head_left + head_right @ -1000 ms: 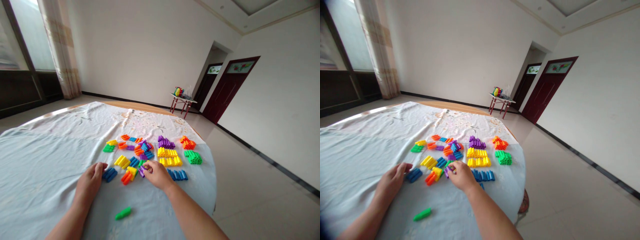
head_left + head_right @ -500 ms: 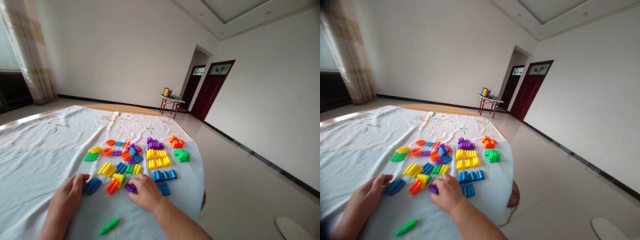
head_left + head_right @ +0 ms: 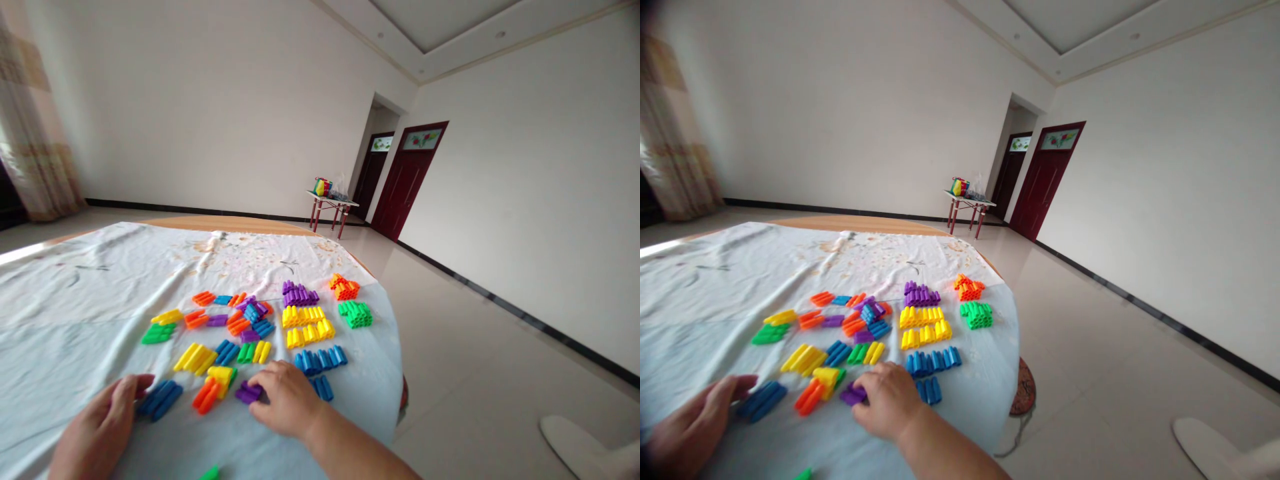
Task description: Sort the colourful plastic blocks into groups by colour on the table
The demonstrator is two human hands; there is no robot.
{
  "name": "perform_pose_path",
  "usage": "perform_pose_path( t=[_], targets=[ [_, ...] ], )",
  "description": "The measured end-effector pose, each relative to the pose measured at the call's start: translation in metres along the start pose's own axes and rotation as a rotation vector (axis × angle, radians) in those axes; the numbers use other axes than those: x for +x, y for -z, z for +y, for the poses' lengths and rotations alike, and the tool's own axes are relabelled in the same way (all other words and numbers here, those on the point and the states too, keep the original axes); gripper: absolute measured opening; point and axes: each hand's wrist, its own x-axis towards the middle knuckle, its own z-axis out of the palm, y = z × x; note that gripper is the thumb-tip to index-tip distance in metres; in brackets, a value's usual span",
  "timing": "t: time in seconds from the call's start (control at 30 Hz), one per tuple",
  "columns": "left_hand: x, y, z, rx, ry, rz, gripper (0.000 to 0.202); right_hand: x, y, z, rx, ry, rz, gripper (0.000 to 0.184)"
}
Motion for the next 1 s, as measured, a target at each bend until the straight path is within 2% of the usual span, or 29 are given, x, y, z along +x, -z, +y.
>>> perform_pose_path(
  t=[0.13,0.23,0.33,0.5,0.77,1.0],
  targets=[
    [-0.007,0.01,0.017,-0.074,0.107,-0.084,0.043,0.004,0.008,0.002,0.06,0.024,0.034,0.026],
    [-0.01,0.015,0.027,-0.108,0.121,-0.102,0.044,0.016,0.027,0.012,0.155,-0.011,0.155,0.024],
    [-0.013,0.017,0.032,-0.125,0.14,-0.117,0.045,0.034,0.049,0.036,0.272,-0.112,0.278,0.025],
    [-0.014,0.016,0.031,-0.132,0.156,-0.127,0.047,0.061,0.071,0.085,0.393,-0.265,0.33,0.028],
    [-0.009,0.01,0.018,-0.148,0.16,-0.141,0.049,0.108,0.077,0.141,0.293,-0.415,0.351,0.024],
    [-0.011,0.006,0.013,-0.167,0.216,-0.161,0.054,0.146,0.072,0.162,0.152,-0.559,0.319,0.019]
  ],
)
